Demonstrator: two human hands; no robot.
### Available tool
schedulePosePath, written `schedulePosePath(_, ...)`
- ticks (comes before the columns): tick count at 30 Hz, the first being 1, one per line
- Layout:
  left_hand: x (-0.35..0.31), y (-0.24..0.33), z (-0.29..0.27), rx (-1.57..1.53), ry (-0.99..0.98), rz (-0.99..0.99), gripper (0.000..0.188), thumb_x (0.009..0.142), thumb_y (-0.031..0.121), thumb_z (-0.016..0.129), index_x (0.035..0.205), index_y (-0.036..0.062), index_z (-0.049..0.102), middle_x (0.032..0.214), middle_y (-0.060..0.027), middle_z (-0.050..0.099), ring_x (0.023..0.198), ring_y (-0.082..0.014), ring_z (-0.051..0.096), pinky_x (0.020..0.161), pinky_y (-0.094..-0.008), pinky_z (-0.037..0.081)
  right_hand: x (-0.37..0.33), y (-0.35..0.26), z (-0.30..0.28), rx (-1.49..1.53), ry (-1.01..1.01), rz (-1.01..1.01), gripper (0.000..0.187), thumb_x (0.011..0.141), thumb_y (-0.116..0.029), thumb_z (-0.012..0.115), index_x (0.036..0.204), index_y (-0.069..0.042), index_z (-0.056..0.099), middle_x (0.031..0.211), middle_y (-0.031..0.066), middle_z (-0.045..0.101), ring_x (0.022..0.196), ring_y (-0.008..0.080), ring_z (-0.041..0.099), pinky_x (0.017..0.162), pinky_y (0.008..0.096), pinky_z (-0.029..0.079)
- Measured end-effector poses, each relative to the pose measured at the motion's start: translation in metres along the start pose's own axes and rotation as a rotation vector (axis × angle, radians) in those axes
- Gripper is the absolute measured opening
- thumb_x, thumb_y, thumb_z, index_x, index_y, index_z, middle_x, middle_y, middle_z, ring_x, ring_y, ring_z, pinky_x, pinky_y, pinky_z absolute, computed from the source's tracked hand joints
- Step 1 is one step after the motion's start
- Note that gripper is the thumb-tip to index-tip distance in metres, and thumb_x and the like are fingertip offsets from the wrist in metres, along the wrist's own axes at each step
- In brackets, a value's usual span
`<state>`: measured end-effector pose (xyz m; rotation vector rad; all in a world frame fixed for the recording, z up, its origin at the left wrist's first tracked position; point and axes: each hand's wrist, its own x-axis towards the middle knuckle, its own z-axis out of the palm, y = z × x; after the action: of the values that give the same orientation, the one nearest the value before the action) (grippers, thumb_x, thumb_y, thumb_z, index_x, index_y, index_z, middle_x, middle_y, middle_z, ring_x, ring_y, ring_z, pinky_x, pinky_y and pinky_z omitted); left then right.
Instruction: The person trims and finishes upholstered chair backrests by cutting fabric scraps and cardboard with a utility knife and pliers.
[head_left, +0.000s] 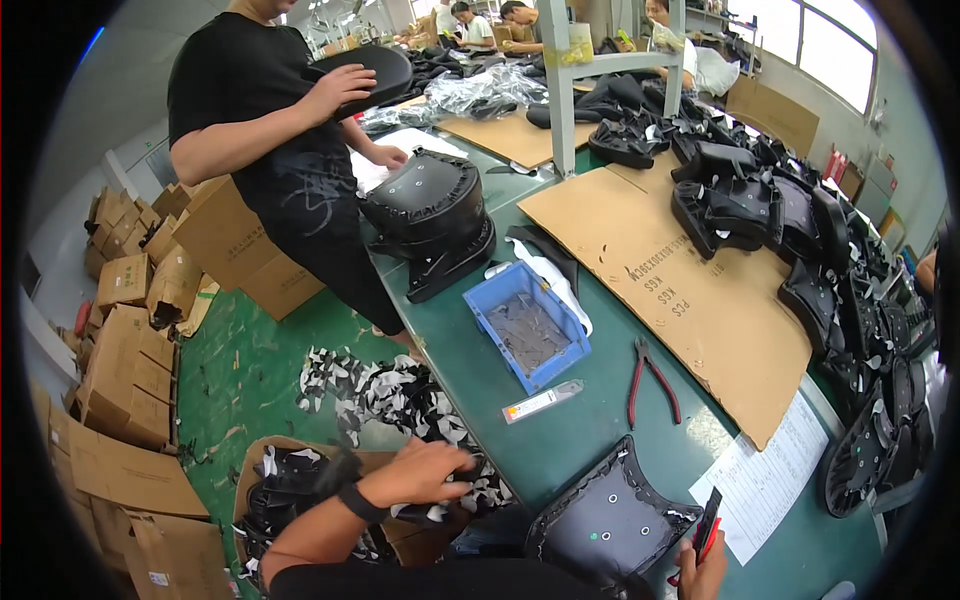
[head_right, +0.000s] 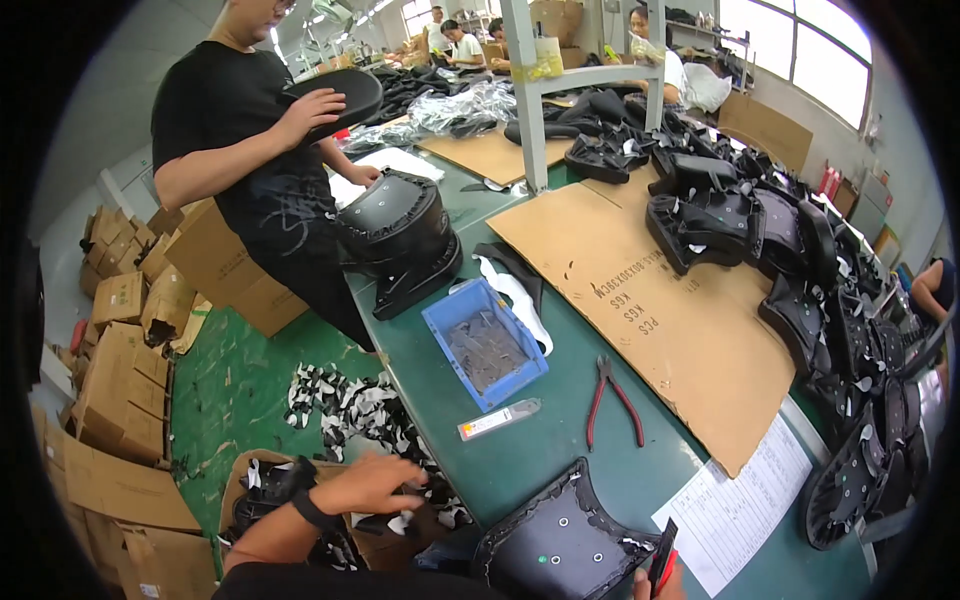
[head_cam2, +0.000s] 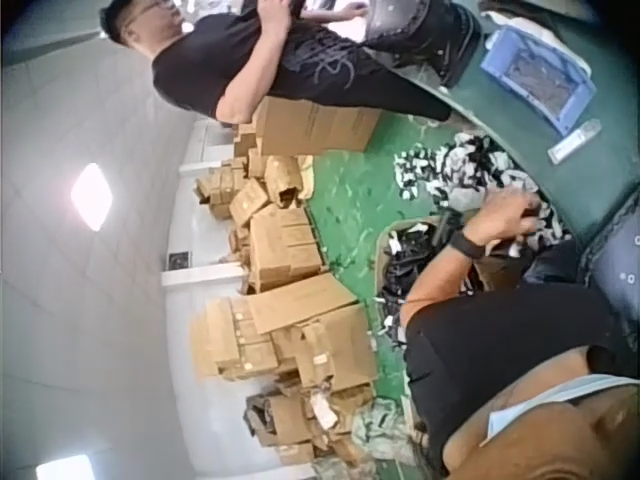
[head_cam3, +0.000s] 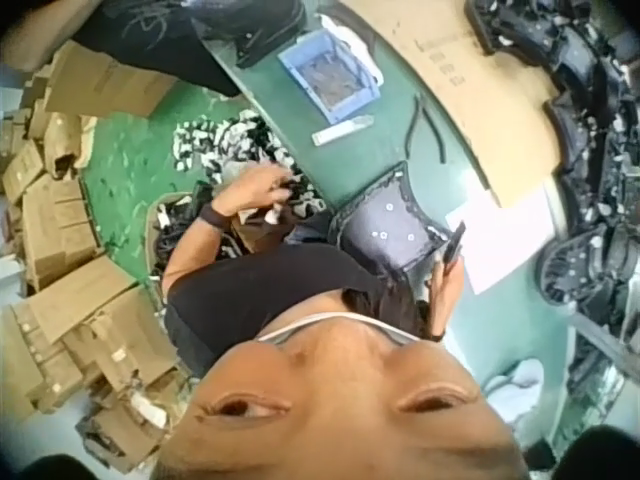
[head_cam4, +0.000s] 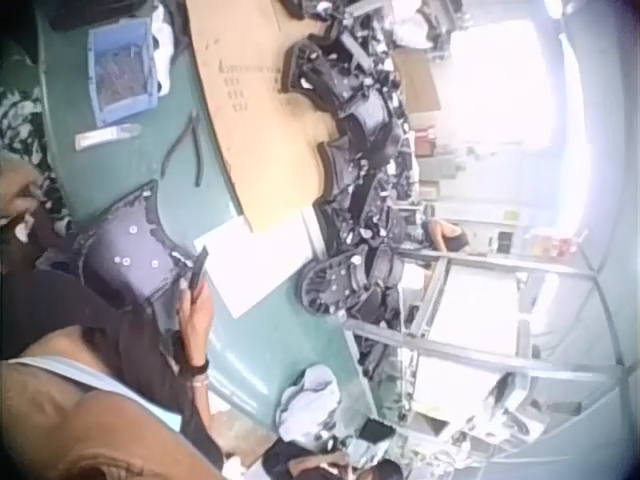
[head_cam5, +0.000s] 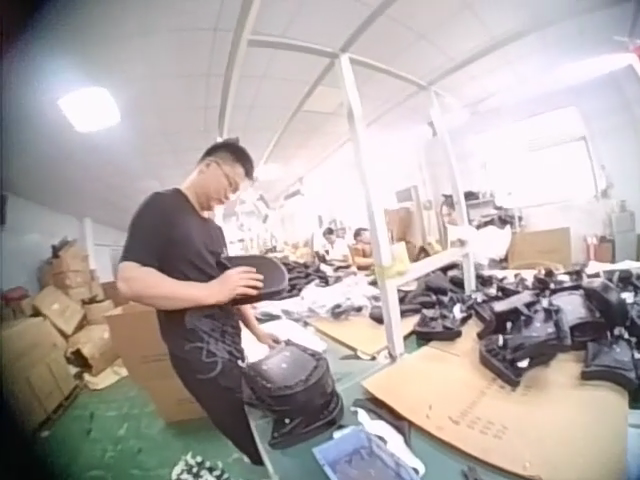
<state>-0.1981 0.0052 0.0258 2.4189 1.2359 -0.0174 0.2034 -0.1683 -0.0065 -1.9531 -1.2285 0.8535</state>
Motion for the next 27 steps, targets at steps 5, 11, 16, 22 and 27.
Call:
schedulePosePath(5, 0.088, 0.082, 0.05, -0.715, -0.04, -0.045, 0.057, 0.089, 0.053, 0.058, 0.114, 0.0014, 0.061, 0.106, -0.0138, 0.065, 0.092, -0.0288, 0.064, 0.084, -0.0383, 0.05, 0.018, -0.006, 0.023, 0.268, 0.151, 0.135, 0.042, 0.087, -0.02, 0.065, 0.121, -0.001, 0.049, 0.079, 0.0071, 0.056, 0.069, 0.0175, 0.055, 0.066, 0.0309, 0.046)
schedulePosePath(11, 0.17, 0.129, 0.049, -1.47, -0.508, -0.166, 0.059, 0.084, 0.049, 0.068, 0.118, 0.0004, 0.059, 0.118, -0.012, 0.063, 0.108, -0.0205, 0.059, 0.091, -0.0352, 0.048, 0.033, -0.017, -0.018, 0.184, 0.461, -0.047, 0.031, 0.09, -0.012, 0.058, 0.116, -0.001, 0.046, 0.097, 0.0066, 0.055, 0.076, 0.0178, 0.058, 0.065, 0.035, 0.05)
schedulePosePath(16, 0.262, 0.133, -0.016, -2.179, 0.152, -0.007, 0.039, 0.09, 0.039, 0.065, 0.111, 0.0062, 0.062, 0.107, -0.0032, 0.065, 0.096, -0.0156, 0.061, 0.085, -0.0329, 0.05, 0.073, -0.014, -0.074, 0.432, 0.405, 0.031, 0.022, 0.091, -0.008, 0.056, 0.106, -0.002, 0.042, 0.079, 0.0126, 0.064, 0.049, 0.0124, 0.056, 0.045, 0.0228, 0.047)
schedulePosePath(22, 0.306, 0.127, 0.044, -1.97, 0.184, 0.026, 0.02, 0.096, 0.03, 0.056, 0.094, 0.0102, 0.059, 0.084, -0.0001, 0.06, 0.069, -0.0104, 0.056, 0.065, -0.0248, 0.048, 0.22, -0.024, -0.105, 0.242, 0.289, -0.193, 0.04, 0.084, -0.009, 0.063, 0.122, -0.001, 0.052, 0.071, 0.0018, 0.055, 0.058, 0.0091, 0.055, 0.053, 0.0259, 0.046)
schedulePosePath(27, 0.272, 0.19, 0.12, -1.394, 0.191, 0.221, 0.019, 0.093, 0.023, 0.06, 0.088, 0.005, 0.06, 0.072, -0.0019, 0.056, 0.063, -0.0103, 0.053, 0.058, -0.027, 0.045, 0.399, -0.044, -0.122, 0.406, 0.305, -0.303, 0.041, 0.086, -0.009, 0.06, 0.127, -0.011, 0.054, 0.093, -0.0007, 0.057, 0.073, 0.0091, 0.056, 0.061, 0.0251, 0.051)
